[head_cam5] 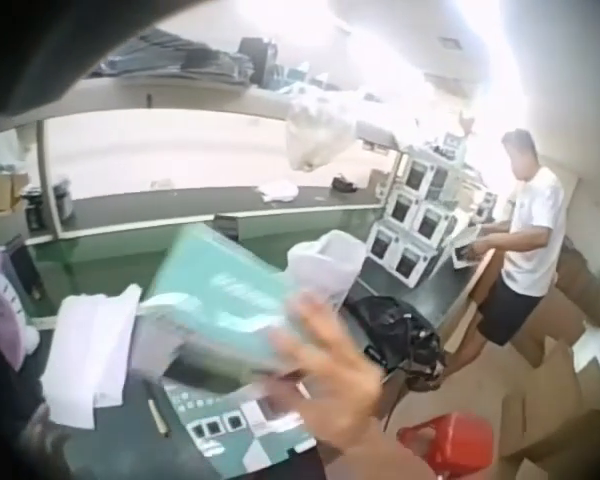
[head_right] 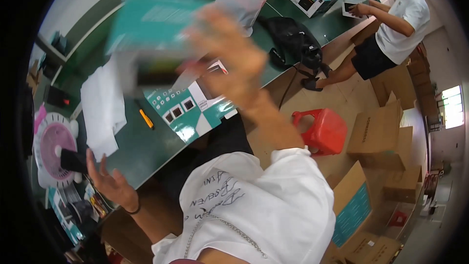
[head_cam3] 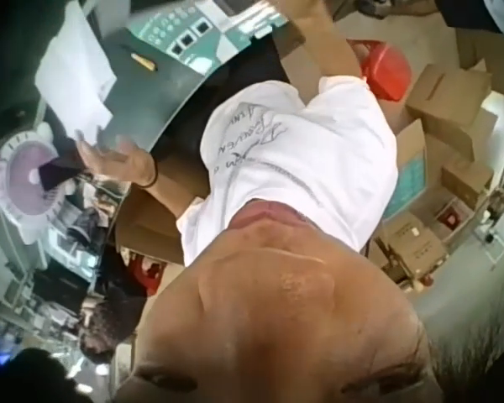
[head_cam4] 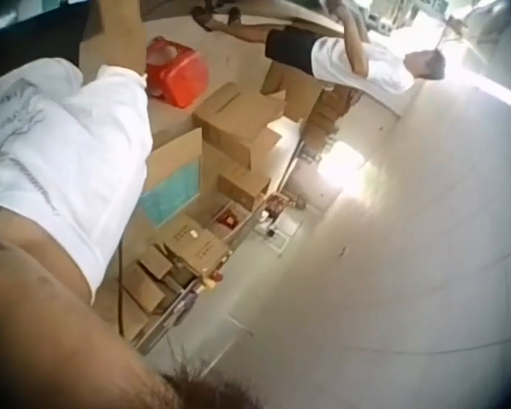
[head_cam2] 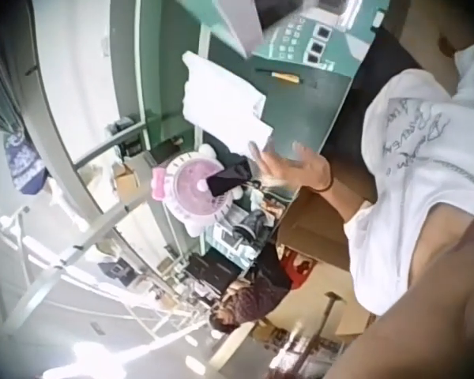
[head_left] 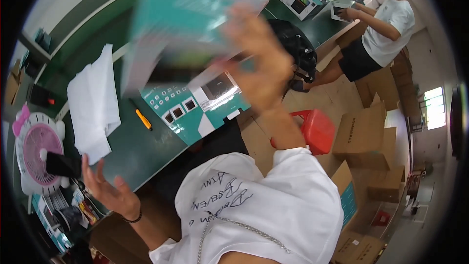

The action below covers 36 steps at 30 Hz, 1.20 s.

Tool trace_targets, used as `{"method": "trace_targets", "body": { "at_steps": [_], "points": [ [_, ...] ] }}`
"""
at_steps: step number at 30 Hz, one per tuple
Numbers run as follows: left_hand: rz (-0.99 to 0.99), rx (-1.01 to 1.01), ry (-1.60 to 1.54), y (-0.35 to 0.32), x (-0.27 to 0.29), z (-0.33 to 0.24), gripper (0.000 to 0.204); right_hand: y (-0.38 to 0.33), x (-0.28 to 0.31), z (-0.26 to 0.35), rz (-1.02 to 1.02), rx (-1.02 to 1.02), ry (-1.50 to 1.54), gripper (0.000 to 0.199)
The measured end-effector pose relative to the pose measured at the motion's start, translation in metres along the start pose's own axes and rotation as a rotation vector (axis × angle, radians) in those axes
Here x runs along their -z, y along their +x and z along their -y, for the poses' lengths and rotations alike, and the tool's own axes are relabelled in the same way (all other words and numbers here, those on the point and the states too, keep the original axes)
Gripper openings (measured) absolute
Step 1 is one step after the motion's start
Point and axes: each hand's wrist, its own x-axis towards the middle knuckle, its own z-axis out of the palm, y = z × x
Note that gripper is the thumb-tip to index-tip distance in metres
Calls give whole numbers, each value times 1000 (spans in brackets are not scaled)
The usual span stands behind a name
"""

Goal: Packing electronic items into boxes on an assembly line.

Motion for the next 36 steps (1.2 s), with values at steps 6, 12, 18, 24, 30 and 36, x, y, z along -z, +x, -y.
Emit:
{"method": "trace_targets", "body": {
  "at_steps": [6,12,18,24,30,36],
  "points": [
    [-5,214,-69,2,-25,21,44,45,135,-153,-378,4,-762,44],
    [365,174,-119,101,-75,37,45,-3,224,-386,-144,-81,-855,42],
    [352,240,-249,222,-230,79,76,-54,226,-477,-69,-286,-990,43],
    [151,401,264,321,-448,132,123,-47,250,-482,171,-365,-938,46],
    [247,525,121,339,-449,143,108,-24,244,-483,175,-103,-1134,60],
    [-22,110,-61,292,-279,110,77,28,175,-310,-303,-365,-649,41]
  ]
}}
